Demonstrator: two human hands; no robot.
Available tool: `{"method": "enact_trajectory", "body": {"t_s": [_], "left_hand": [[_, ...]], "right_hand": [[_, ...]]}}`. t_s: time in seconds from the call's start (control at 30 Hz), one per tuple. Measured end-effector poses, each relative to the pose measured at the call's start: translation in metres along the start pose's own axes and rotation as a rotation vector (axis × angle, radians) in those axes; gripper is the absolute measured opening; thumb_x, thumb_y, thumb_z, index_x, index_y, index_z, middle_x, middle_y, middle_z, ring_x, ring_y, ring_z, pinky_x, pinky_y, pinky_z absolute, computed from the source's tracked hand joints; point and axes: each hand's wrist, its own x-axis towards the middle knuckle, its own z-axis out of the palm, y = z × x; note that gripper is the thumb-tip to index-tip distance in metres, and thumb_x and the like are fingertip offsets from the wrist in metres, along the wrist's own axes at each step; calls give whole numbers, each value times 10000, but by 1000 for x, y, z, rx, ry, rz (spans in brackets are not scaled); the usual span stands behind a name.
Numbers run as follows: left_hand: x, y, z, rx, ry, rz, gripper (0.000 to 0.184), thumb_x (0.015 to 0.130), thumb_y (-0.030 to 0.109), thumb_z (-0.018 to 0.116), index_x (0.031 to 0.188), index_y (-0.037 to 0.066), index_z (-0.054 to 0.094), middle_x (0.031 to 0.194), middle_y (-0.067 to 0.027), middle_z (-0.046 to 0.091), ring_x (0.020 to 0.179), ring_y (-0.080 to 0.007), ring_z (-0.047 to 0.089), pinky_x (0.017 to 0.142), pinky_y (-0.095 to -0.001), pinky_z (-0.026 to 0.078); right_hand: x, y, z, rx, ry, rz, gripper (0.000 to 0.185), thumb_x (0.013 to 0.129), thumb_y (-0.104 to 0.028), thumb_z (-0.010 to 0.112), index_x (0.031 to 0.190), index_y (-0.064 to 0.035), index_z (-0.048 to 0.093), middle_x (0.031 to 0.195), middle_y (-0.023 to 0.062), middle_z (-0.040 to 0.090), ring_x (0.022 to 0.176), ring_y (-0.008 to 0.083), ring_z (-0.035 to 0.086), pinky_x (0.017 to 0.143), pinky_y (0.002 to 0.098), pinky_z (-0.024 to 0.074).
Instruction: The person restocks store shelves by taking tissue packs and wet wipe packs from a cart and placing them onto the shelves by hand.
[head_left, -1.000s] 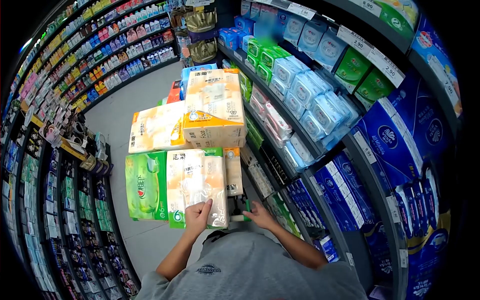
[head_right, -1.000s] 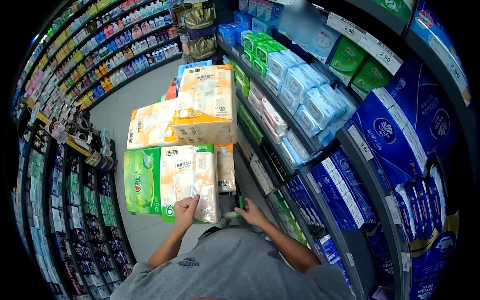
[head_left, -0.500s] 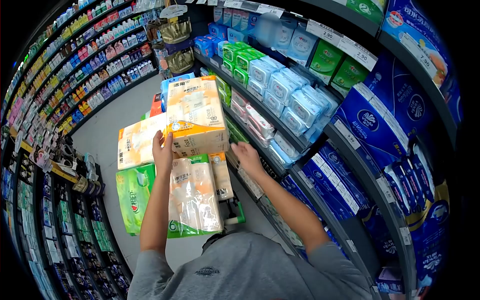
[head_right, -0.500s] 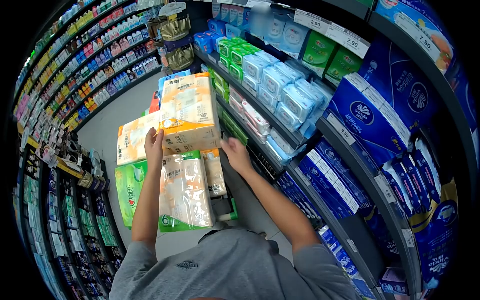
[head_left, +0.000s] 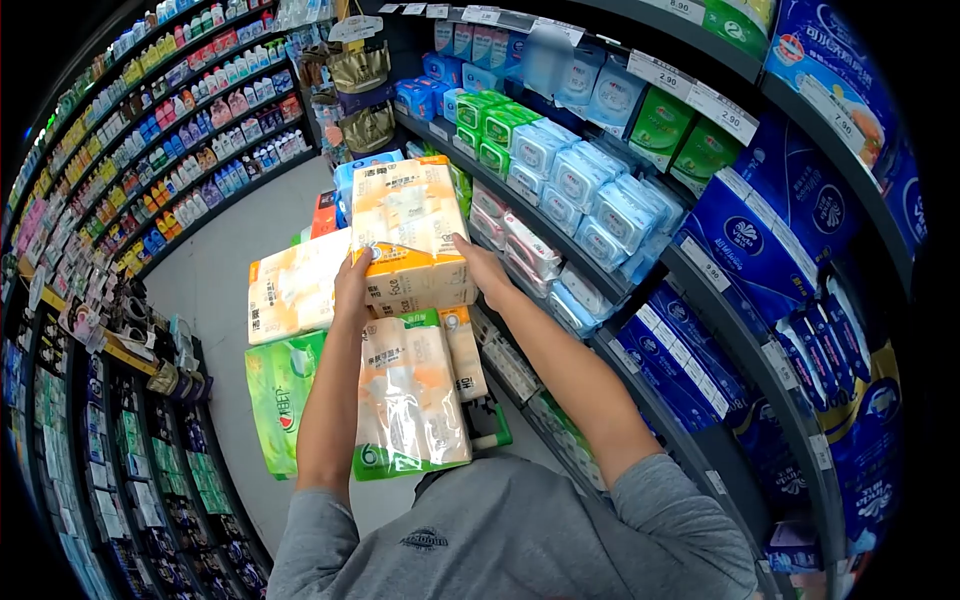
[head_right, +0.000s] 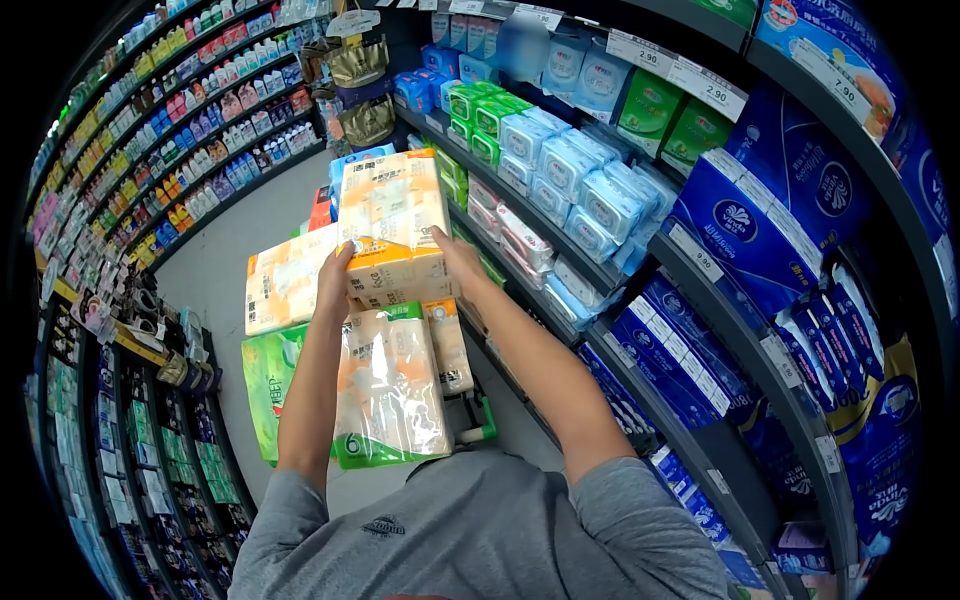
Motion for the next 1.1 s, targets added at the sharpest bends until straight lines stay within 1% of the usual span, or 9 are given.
{"method": "enact_trajectory", "body": {"t_s": [0.23, 0.33, 0.43, 0.57, 0.67, 0.73, 0.83, 0.9, 1.1], "left_hand": [[3, -2, -17, -139, -109, 133, 337, 872, 226, 576, 1128, 7, 563, 1038, -88, 602, 970, -184, 560, 875, -314, 422], [-22, 12, -23, -170, -214, 155, 356, 887, 216, 563, 1184, 21, 529, 1086, -99, 604, 975, -196, 606, 811, -326, 496], [-50, 36, -21, -152, -187, 276, 472, 898, 171, 562, 1299, -29, 415, 1136, -141, 564, 1035, -210, 575, 875, -337, 473], [-79, 59, -10, -258, -238, 493, 577, 911, 104, 502, 1412, -39, 253, 1365, -206, 370, 1243, -304, 417, 1050, -425, 326], [-84, 67, -2, -168, -345, 535, 722, 852, 208, 575, 1432, -25, 214, 1392, -205, 346, 1245, -322, 411, 1048, -417, 333], [-69, 64, -2, -140, -418, 450, 773, 822, 306, 591, 1412, -46, 237, 1361, -211, 384, 1240, -316, 417, 1009, -446, 373], [-43, 33, -7, -214, -599, 338, 764, 844, 361, 583, 1399, -53, 259, 1356, -214, 392, 1229, -318, 431, 1007, -435, 376], [-55, 25, 4, -214, -520, 296, 753, 839, 403, 571, 1367, -65, 307, 1331, -217, 412, 1209, -314, 453, 985, -431, 401], [-94, 31, 48, -208, -680, 190, 700, 844, 378, 548, 1352, -54, 335, 1313, -213, 437, 1180, -322, 482, 947, -439, 436]], "right_hand": [[-16, -4, 14, 151, -18, -23, 481, 893, -378, 583, 1155, 26, 595, 1061, 112, 649, 921, 179, 624, 812, 300, 479], [-26, -1, 13, 177, 69, -204, 383, 857, -355, 639, 1037, -18, 670, 927, 73, 664, 799, 136, 606, 712, 297, 485], [-64, -31, 8, 186, 36, -316, 356, 845, -298, 670, 1044, -3, 657, 895, 23, 645, 804, 85, 568, 709, 237, 438], [-112, -73, -5, 289, -127, -615, 660, 775, -171, 743, 1323, 21, 430, 1217, 119, 548, 1113, 171, 521, 961, 305, 401], [-130, -91, -21, 132, -80, -730, 978, 703, -220, 807, 1431, 22, 201, 1371, 164, 396, 1267, 230, 398, 1060, 348, 320], [-151, -105, -20, 132, -80, -752, 1053, 662, -259, 836, 1429, 35, 178, 1372, 172, 386, 1282, 234, 376, 1060, 350, 316], [-174, -101, -25, -245, 129, -903, 1153, 577, -325, 875, 1431, 16, 180, 1368, 177, 378, 1259, 238, 389, 1036, 352, 344], [-189, -94, -36, -204, 125, -904, 1151, 576, -323, 873, 1433, 10, 180, 1362, 177, 382, 1256, 239, 392, 1035, 350, 344], [-255, -94, -68, -196, 252, -896, 1121, 582, -278, 869, 1431, -3, 191, 1339, 166, 398, 1249, 249, 405, 1035, 355, 348]]}}
